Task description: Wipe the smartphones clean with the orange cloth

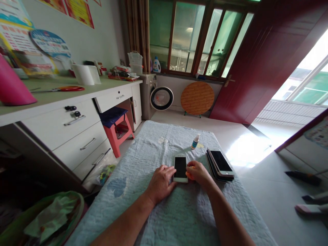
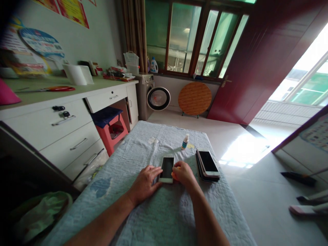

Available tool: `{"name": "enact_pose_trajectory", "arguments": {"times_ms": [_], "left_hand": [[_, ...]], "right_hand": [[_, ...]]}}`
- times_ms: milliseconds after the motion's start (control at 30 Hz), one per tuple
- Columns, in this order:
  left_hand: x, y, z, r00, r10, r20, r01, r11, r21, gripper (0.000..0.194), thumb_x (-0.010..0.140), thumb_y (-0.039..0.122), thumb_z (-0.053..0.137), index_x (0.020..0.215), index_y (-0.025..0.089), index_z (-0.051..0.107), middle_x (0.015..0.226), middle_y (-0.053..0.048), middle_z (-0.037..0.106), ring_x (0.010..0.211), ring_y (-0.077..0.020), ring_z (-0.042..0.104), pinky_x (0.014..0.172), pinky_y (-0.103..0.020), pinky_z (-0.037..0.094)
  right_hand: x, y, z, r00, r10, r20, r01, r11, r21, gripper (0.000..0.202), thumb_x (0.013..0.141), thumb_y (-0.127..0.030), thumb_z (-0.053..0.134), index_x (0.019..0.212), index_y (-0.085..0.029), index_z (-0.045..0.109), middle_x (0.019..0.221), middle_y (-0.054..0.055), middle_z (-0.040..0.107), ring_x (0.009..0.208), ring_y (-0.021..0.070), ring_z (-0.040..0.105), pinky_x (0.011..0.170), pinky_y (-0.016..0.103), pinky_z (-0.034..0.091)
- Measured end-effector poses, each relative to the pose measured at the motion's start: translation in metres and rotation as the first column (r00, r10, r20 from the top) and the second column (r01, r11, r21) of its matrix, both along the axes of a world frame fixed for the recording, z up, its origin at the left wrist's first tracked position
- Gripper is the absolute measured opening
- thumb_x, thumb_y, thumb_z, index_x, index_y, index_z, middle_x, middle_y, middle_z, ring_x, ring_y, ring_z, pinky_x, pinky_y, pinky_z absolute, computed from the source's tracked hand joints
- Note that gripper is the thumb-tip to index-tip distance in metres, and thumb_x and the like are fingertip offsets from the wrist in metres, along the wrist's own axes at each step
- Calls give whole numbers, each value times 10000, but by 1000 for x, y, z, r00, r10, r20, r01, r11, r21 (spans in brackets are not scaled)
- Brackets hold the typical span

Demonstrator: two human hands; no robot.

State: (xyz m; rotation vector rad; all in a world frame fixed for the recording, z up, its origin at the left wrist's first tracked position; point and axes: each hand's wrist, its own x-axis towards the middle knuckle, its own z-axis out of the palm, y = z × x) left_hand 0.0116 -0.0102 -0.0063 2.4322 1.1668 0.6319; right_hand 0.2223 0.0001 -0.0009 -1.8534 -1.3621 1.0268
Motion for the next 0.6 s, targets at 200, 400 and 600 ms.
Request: {"name": "enact_pose_trajectory", "arguments": {"times_ms": [200,400,600], "left_hand": [[3,-4,10,1000,7,6,-7,1000,-18,293,815,306,659,1090,220,607,1081,-36,662,1016,-242,542,919,-354,427],[6,-6,13,999,26,29,-26,1000,-5,248,805,243,640,1045,207,588,984,-35,664,963,-239,563,885,-343,439],[10,-6,9,990,6,142,-11,999,30,342,814,172,592,1153,199,559,1133,-64,654,1032,-232,600,974,-376,448]], "right_hand": [[-6,-9,12,873,132,-469,-175,983,-49,367,671,-508,660,677,-163,536,535,-25,553,449,85,480,469,208,364],[-17,-15,18,784,218,-581,-290,956,-32,488,677,-610,691,696,-132,590,629,6,611,527,87,525,541,208,400],[-18,-15,13,774,206,-599,-270,963,-18,482,664,-591,729,735,-135,589,609,-18,572,518,78,485,523,202,369]]}}
